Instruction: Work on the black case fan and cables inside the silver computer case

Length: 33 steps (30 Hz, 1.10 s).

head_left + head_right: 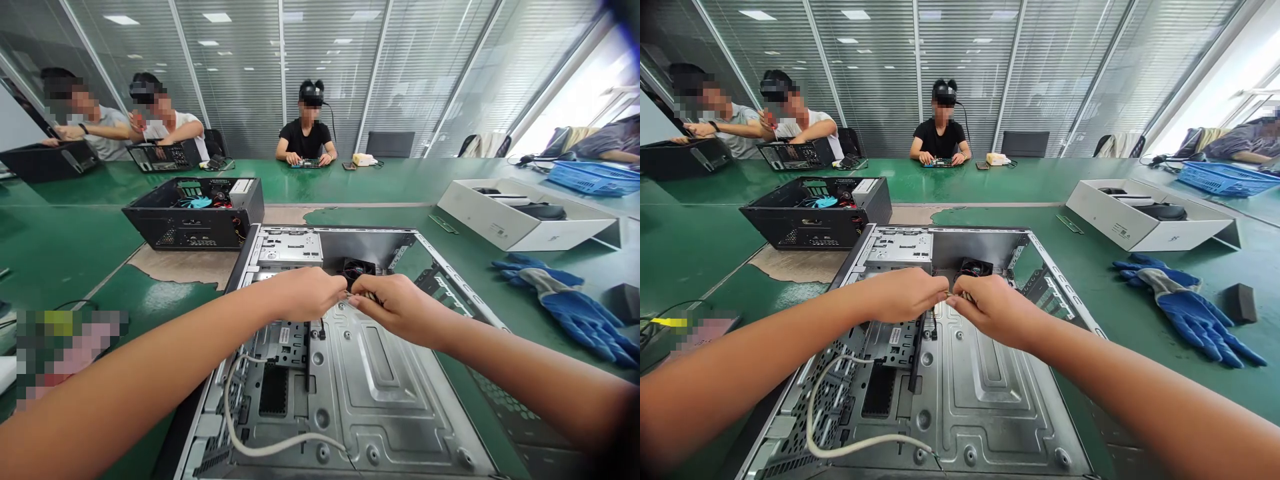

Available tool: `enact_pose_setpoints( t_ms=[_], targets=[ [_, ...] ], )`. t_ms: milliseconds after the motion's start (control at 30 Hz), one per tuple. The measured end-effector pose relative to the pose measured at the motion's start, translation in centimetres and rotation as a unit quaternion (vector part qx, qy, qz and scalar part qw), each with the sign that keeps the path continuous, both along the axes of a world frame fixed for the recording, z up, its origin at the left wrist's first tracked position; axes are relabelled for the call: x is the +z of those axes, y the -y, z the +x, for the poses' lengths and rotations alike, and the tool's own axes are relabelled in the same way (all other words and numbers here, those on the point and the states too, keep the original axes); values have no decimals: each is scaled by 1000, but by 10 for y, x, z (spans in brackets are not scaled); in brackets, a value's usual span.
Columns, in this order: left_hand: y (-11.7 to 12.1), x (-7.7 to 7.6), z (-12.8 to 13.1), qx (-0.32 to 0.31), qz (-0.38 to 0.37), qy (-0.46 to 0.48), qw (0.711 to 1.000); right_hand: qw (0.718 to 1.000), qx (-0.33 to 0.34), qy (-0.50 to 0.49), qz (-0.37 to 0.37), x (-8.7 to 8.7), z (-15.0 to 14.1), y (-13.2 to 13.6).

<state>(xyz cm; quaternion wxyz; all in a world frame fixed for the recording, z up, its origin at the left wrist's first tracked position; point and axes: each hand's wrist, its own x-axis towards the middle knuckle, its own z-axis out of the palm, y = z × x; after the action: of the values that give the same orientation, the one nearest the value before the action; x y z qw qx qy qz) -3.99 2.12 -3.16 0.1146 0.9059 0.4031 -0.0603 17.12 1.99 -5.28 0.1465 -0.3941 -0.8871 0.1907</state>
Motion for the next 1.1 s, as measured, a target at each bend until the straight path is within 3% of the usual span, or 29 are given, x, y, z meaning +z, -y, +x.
enact_pose_setpoints(
  t_ms=[133,267,467,633,733,867,1000,1100],
  targets=[
    [-9,4,-4,-30,-45,89,995,993,20,-45,103,-3,5,0],
    [-3,1,-1,-11,4,15,1000,990,64,-3,127,-4,4,1],
    [15,-12,11,-41,75,-88,992,992,103,73,-11,1,-1,5],
    [13,-17,15,-87,123,-92,984,989,94,36,-107,5,4,-3],
    [10,-16,13,-75,129,-81,986,990,60,3,-125,5,7,-7],
    [6,-8,11,-56,54,-19,997,996,47,-11,-78,6,9,-3],
    [0,0,8,-84,-52,82,992,992,123,-17,1,9,12,4],
    [-3,4,5,-91,-123,113,982,988,153,-24,13,10,13,6]
  ],
)
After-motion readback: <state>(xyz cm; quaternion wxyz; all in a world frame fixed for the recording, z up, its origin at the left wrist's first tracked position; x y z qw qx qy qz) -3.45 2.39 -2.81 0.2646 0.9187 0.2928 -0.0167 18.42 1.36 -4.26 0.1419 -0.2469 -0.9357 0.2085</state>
